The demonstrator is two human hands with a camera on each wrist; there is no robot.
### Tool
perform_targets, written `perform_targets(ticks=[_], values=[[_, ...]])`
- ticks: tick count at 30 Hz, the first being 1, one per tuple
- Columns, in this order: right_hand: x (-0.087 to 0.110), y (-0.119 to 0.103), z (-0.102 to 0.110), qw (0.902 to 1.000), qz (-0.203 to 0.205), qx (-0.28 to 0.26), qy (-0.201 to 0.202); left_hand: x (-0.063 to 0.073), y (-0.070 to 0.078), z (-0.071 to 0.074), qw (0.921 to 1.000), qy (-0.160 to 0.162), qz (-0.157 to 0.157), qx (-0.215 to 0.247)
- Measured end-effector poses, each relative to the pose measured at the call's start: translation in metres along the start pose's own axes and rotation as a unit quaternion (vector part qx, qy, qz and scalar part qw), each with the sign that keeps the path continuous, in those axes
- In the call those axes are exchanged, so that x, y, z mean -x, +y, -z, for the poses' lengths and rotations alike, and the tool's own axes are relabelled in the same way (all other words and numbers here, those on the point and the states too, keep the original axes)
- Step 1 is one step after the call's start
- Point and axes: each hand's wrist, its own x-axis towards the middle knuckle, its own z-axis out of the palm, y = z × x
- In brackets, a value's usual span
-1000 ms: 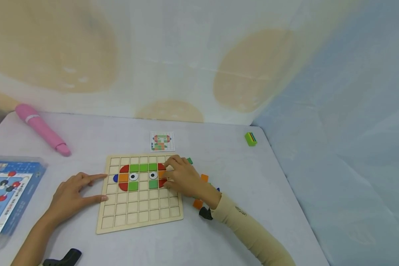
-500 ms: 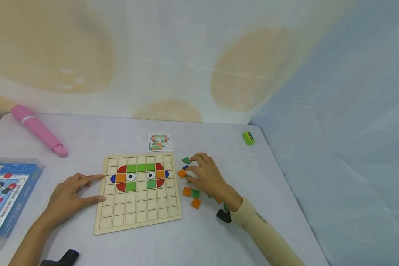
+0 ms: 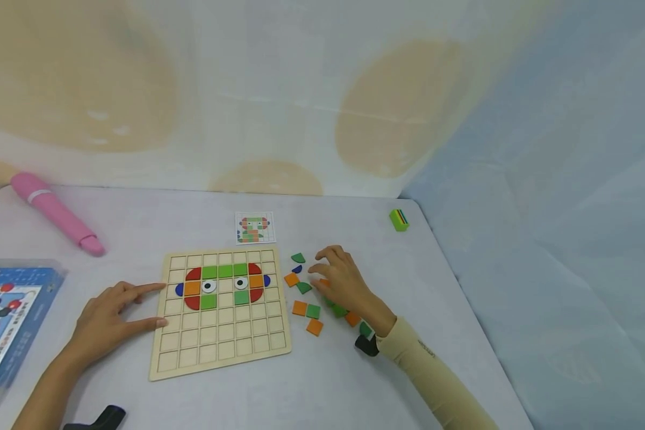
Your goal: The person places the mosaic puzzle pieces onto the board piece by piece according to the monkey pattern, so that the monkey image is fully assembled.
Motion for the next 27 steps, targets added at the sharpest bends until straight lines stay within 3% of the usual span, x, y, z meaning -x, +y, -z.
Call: perform_targets(ticks=[3, 7, 11, 19, 27], values=[[-0.012, -0.004, -0.003, 0.9997, -0.014, -0.016, -0.01, 0.001, -0.002, -0.001, 1.0, 0.002, -0.001, 0.002], [-0.028, -0.012, -0.008, 0.997, -0.066, -0.022, -0.033, 0.001, -0.003, -0.003, 1.0, 0.003, -0.005, 0.006], [-0.039, -0.021, -0.015, 0.9925, -0.111, 0.006, -0.051, 0.0, -0.003, -0.004, 1.0, 0.001, -0.006, 0.007], [-0.047, -0.029, -0.019, 0.9871, -0.139, 0.064, -0.047, -0.001, 0.0, -0.003, 0.9999, 0.005, -0.009, 0.004], [-0.049, -0.03, -0.022, 0.9867, -0.153, 0.038, -0.039, -0.001, -0.001, -0.001, 1.0, 0.002, -0.005, -0.002]])
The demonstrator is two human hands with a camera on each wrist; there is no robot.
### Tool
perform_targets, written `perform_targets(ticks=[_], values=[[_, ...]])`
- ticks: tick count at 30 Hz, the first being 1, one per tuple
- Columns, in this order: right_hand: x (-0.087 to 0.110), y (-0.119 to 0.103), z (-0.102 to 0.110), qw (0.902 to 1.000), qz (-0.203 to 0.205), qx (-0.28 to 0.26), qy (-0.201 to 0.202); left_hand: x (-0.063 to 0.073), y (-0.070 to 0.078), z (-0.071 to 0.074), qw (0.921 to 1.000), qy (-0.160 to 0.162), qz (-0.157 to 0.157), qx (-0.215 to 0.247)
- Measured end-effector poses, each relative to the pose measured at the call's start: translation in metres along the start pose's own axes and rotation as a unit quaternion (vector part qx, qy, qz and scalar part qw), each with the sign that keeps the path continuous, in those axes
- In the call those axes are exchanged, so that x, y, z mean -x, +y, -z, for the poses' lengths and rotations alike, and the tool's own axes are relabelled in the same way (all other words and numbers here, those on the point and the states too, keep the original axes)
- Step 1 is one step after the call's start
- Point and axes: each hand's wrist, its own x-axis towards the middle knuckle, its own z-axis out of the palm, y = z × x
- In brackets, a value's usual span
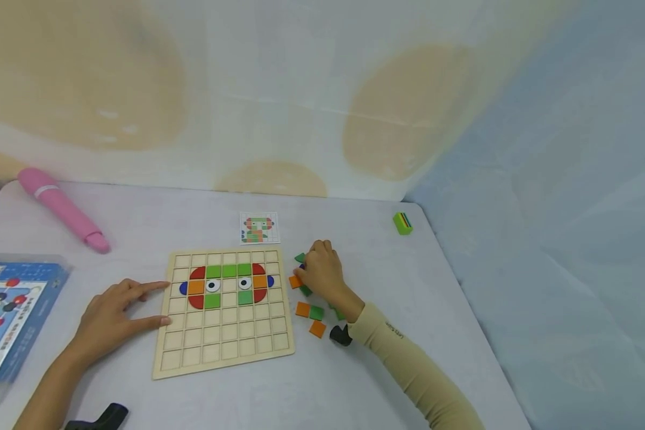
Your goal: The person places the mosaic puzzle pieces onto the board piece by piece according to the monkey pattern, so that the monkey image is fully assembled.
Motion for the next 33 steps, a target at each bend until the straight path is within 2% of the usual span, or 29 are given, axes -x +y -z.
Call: perform_targets(ticks=[12, 21, 24, 26, 29, 33], values=[[-0.002, -0.002, 0.0, 0.9993, -0.012, -0.033, -0.012, 0.001, -0.001, 0.0, 1.0, 0.003, -0.004, 0.009], [-0.003, 0.006, -0.003, 0.9988, 0.023, -0.043, 0.002, 0.001, -0.002, -0.001, 0.9999, 0.011, -0.009, 0.005], [0.0, -0.004, 0.007, 0.9966, 0.052, -0.061, 0.015, 0.001, -0.003, -0.001, 0.9999, 0.009, -0.009, 0.002], [0.002, -0.018, 0.017, 0.993, 0.089, -0.075, 0.02, 0.001, -0.004, -0.002, 0.9999, 0.01, -0.009, 0.0], [0.005, -0.047, 0.028, 0.9841, 0.159, -0.078, 0.012, 0.002, -0.005, -0.002, 0.9999, 0.014, -0.009, 0.002], [0.009, -0.089, 0.028, 0.9707, 0.236, -0.047, -0.01, 0.0, -0.005, -0.004, 0.9997, 0.016, -0.014, 0.008]])
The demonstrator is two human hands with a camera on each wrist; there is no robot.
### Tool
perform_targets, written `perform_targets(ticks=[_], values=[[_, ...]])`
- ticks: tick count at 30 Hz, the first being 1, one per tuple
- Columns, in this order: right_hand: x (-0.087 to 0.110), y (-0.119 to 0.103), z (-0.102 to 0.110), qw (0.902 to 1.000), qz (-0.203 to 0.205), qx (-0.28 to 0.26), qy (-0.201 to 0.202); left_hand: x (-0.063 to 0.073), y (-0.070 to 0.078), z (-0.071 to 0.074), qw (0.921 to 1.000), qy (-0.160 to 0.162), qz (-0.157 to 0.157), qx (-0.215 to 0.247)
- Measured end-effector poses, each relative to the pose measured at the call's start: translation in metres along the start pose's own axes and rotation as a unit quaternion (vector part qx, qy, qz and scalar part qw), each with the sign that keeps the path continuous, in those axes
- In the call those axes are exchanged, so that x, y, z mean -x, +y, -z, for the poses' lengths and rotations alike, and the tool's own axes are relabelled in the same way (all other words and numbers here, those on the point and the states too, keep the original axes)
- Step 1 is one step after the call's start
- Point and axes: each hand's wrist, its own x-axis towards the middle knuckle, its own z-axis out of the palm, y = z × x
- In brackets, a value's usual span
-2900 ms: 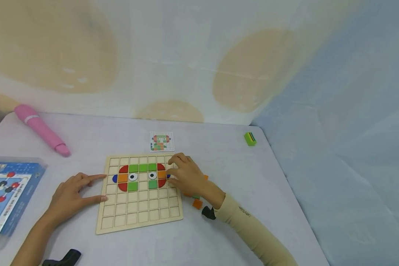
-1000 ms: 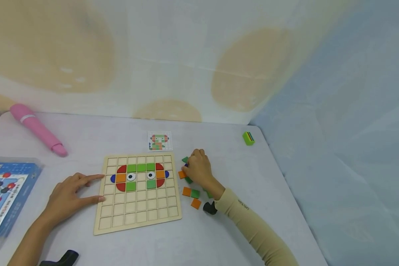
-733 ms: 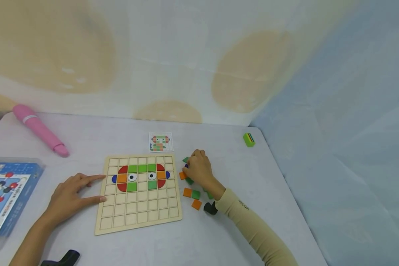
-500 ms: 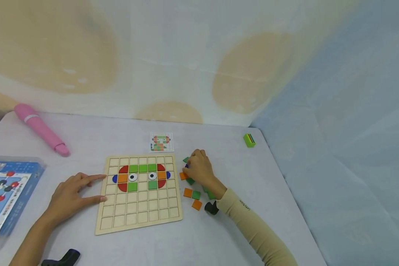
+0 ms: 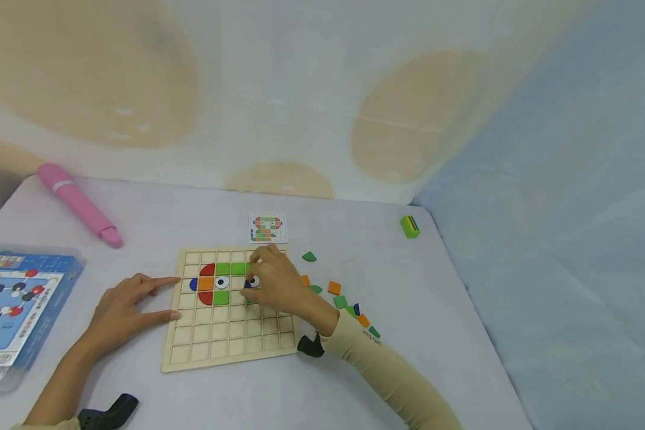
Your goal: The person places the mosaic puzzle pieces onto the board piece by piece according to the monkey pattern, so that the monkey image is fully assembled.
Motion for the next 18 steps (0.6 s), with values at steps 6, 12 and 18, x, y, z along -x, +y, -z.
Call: perform_targets(ticks=[6, 12, 18], values=[[-0.022, -0.047, -0.019, 0.9959, 0.053, 0.031, -0.066, -0.004, 0.002, -0.003, 0.9993, 0.014, -0.026, 0.021], [-0.034, -0.072, -0.037, 0.9894, 0.092, 0.076, -0.083, -0.002, 0.003, -0.001, 0.9993, 0.014, -0.028, 0.021], [-0.039, -0.085, -0.043, 0.9885, 0.095, 0.098, -0.064, 0.001, 0.003, 0.005, 0.9996, 0.015, -0.019, 0.012]])
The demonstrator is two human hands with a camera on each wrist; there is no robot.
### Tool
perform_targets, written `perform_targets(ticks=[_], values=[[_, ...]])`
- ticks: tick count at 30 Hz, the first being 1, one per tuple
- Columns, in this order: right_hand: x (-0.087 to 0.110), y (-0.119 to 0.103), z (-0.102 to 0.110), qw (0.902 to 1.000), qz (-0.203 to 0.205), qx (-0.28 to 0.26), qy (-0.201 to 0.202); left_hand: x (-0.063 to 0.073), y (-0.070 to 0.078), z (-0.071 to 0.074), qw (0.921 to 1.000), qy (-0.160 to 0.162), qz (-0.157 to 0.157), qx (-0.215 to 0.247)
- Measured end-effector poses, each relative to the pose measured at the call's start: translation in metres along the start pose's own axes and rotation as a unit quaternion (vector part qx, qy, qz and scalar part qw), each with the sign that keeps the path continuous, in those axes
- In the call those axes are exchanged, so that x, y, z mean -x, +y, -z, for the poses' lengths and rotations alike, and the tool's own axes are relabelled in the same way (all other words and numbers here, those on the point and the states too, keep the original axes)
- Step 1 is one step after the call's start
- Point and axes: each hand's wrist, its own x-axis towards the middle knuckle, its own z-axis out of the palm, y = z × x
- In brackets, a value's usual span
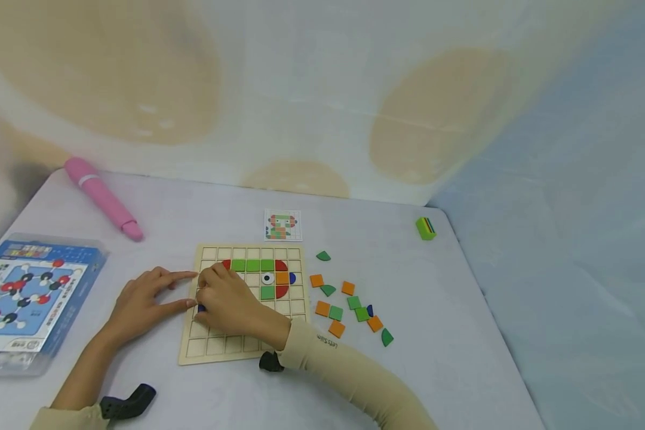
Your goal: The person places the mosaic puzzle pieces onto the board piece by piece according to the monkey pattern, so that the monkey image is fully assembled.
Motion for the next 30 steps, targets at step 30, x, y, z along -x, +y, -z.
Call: perform_targets(ticks=[30], values=[[0.036, 0.04, 0.018, 0.9912, -0.08, -0.091, 0.052, 0.0, 0.0, -0.001, 0.9999, 0.003, 0.0, -0.015]])
